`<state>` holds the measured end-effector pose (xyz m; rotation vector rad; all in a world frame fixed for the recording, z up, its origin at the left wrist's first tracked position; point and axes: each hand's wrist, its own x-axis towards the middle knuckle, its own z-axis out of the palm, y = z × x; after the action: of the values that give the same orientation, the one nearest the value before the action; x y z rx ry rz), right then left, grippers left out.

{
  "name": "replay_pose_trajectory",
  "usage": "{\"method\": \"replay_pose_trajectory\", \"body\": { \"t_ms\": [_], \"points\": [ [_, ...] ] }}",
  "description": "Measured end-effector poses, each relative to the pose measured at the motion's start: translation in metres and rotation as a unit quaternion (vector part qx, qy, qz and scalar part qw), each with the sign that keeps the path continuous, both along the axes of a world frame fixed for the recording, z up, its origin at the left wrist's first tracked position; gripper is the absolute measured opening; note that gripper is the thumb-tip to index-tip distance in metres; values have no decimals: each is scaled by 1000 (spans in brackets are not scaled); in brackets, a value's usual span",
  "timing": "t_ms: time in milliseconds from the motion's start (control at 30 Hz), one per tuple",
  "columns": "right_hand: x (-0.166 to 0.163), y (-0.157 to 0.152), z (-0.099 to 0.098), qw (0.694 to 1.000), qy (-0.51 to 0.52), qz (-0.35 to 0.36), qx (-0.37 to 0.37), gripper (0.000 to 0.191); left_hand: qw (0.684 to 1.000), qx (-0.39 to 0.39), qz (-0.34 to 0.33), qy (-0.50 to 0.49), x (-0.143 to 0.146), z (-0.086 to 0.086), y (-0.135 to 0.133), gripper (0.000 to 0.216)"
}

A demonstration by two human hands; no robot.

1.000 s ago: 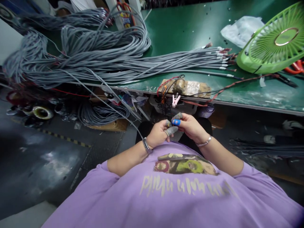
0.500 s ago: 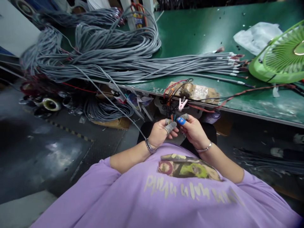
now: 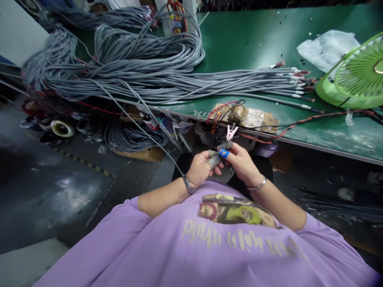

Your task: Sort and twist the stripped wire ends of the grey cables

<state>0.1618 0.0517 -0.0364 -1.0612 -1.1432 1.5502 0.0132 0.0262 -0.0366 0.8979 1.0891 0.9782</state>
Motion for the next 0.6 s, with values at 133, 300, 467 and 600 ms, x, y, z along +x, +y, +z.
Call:
{"method": "replay_pose_trajectory", "body": {
  "t_ms": [133, 300, 467, 600],
  "points": [
    [-3, 1, -1, 1000, 0, 3, 11, 29, 1000, -4, -18, 18, -1, -3, 1, 38],
    [-7, -1, 0, 1000, -7, 2, 17, 29, 998, -19, -48, 42, -4, -1, 2, 34],
    [-13, -2, -4, 999, 25, -26, -9, 30, 999, -5, -28, 42, -4, 1, 2, 36],
    [-16, -3, -6, 996, 68, -32, -40, 31, 1000, 3, -6, 8, -3, -1, 0, 40]
  ]
}}
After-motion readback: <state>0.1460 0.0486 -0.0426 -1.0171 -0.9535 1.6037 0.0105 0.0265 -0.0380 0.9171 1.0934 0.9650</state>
